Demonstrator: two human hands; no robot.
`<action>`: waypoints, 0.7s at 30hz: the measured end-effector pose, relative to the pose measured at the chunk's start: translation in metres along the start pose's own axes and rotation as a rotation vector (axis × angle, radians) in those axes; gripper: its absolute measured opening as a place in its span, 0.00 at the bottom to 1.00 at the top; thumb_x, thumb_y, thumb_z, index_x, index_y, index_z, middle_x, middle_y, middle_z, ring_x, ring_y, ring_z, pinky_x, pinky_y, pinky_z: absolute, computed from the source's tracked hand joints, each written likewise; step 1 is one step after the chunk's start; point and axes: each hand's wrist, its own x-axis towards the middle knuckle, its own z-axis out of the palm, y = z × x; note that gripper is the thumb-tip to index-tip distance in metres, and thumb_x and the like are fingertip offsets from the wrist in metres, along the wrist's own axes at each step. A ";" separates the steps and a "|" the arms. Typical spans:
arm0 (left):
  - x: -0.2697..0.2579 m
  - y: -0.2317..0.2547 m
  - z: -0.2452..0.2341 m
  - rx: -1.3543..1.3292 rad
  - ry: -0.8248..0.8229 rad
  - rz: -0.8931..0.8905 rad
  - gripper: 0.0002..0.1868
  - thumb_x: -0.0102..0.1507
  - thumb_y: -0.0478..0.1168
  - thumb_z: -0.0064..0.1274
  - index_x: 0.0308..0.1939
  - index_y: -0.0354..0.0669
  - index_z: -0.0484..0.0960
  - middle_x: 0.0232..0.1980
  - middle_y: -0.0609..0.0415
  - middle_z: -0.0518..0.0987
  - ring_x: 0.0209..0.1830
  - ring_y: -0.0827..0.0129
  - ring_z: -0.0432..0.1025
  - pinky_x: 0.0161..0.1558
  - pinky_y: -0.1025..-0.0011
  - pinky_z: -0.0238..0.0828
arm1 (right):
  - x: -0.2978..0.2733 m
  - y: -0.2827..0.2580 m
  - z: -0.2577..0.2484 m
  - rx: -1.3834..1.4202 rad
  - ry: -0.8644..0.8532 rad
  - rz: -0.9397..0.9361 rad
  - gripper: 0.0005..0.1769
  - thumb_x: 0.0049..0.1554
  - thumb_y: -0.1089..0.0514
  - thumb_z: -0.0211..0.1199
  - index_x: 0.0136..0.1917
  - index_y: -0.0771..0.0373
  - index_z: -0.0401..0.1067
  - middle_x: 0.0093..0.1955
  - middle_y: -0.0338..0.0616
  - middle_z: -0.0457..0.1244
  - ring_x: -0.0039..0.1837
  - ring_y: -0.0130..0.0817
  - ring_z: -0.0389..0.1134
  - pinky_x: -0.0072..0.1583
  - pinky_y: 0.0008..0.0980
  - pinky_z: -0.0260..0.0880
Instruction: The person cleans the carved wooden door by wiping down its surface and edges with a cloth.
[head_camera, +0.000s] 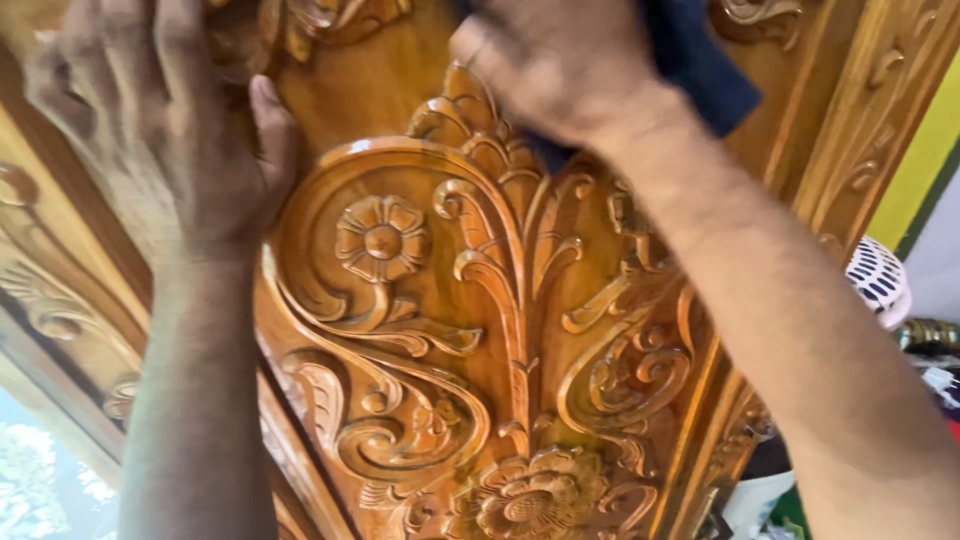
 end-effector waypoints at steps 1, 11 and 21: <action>0.002 -0.001 -0.003 -0.027 -0.009 -0.002 0.35 0.63 0.40 0.51 0.74 0.40 0.62 0.76 0.43 0.63 0.79 0.51 0.55 0.76 0.46 0.44 | 0.007 -0.017 0.000 -0.117 0.025 -0.137 0.30 0.68 0.37 0.54 0.75 0.55 0.69 0.61 0.53 0.67 0.59 0.50 0.68 0.56 0.54 0.67; 0.006 -0.001 -0.012 -0.144 -0.047 -0.022 0.36 0.63 0.39 0.50 0.75 0.38 0.63 0.80 0.42 0.60 0.81 0.51 0.53 0.76 0.47 0.41 | 0.004 -0.044 0.001 -0.207 -0.002 -0.147 0.36 0.73 0.38 0.54 0.87 0.46 0.50 0.86 0.46 0.49 0.87 0.48 0.46 0.79 0.66 0.43; 0.013 0.056 0.006 -0.335 0.136 0.377 0.24 0.66 0.35 0.52 0.66 0.34 0.78 0.68 0.39 0.73 0.65 0.54 0.66 0.61 0.54 0.63 | -0.038 -0.074 0.001 -0.161 0.007 0.177 0.44 0.66 0.29 0.59 0.85 0.48 0.52 0.85 0.49 0.48 0.85 0.57 0.37 0.77 0.77 0.29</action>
